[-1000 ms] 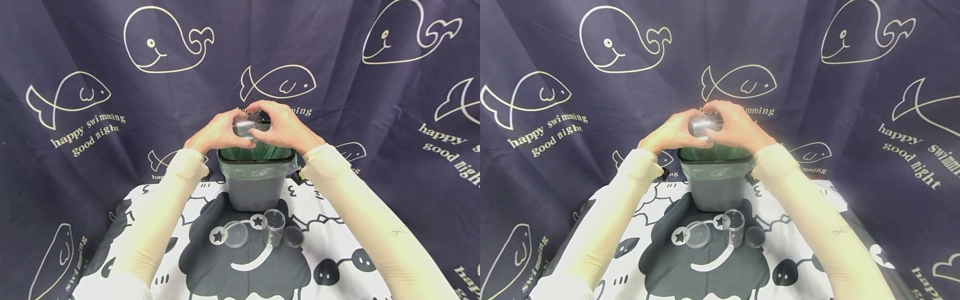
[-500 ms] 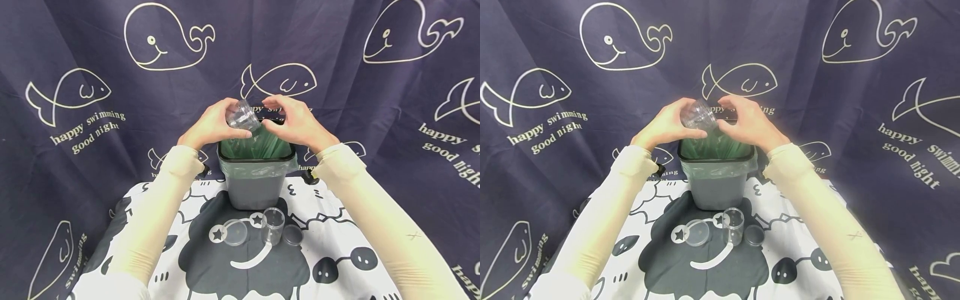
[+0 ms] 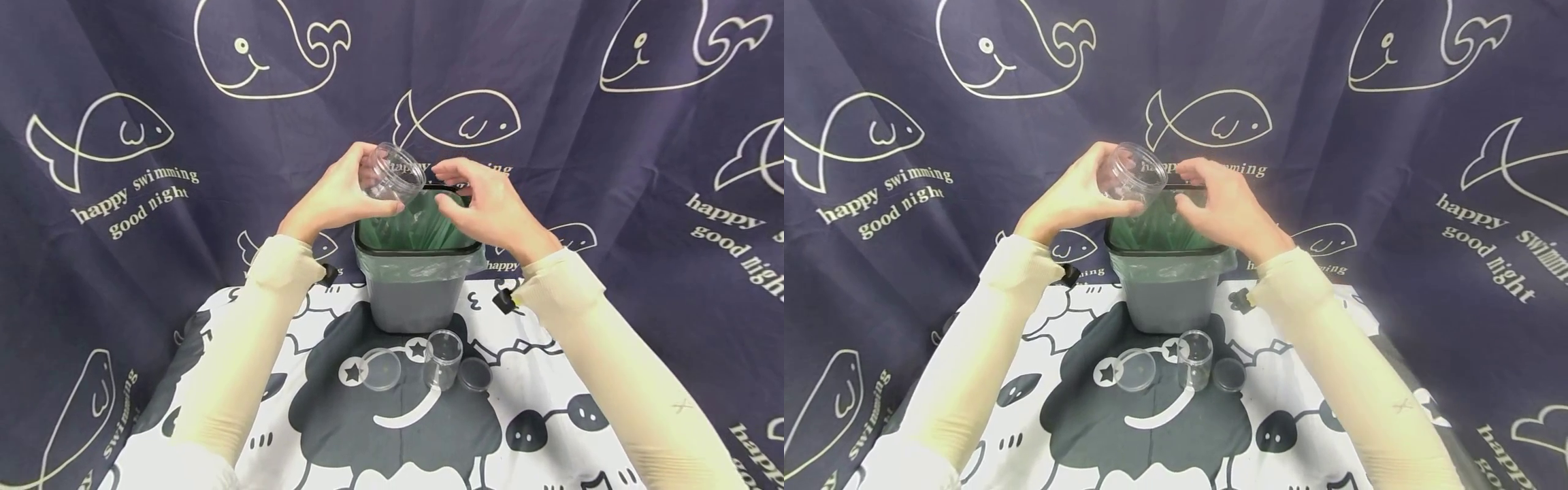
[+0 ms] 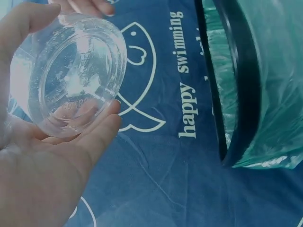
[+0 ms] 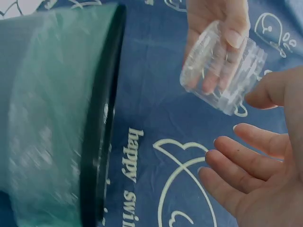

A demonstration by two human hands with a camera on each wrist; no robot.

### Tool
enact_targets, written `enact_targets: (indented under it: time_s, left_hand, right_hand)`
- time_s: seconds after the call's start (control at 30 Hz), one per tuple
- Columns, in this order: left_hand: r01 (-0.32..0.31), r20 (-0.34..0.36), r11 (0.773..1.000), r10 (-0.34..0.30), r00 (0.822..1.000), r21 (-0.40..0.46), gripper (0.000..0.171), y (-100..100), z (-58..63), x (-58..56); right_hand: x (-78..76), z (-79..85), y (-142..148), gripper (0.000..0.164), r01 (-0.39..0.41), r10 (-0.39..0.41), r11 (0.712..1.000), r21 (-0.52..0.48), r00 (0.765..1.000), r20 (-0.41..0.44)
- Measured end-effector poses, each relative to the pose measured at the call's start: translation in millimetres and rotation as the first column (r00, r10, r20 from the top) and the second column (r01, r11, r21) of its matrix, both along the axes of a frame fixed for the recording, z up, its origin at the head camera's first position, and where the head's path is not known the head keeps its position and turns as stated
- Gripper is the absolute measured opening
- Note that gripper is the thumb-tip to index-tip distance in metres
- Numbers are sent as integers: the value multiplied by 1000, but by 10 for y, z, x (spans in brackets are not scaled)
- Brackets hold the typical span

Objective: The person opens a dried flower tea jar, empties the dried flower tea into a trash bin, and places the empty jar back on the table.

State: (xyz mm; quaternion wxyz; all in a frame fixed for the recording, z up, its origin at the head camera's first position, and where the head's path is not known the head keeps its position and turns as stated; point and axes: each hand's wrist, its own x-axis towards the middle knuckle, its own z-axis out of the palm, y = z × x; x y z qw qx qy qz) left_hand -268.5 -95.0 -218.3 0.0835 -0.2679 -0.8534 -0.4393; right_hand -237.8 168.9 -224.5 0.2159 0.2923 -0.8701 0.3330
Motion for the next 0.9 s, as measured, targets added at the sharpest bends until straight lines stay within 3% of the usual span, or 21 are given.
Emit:
enact_targets:
  time_s: [0.13,0.23,0.37,0.7,0.9]
  left_hand:
    - [60,-7,993,-59,998,98,86,-65,-96,132]
    - [128,-1,971,-131,991,204,86,-125,-205,257]
    - [170,-5,947,-176,984,272,88,-226,-350,428]
    - [78,-54,978,-68,996,193,87,-547,-638,879]
    - [16,42,978,-26,999,207,85,-694,-1030,974]
  right_hand:
    - [109,-111,-63,39,-17,17,1000,5,1000,14]
    - [188,-161,-94,40,-18,18,1000,-17,999,48]
    - [288,-191,-123,40,-11,16,999,-53,996,89]
    - [462,-334,-199,36,-72,80,995,-71,989,128]
    - [583,-556,-298,47,-97,110,992,-76,975,195]
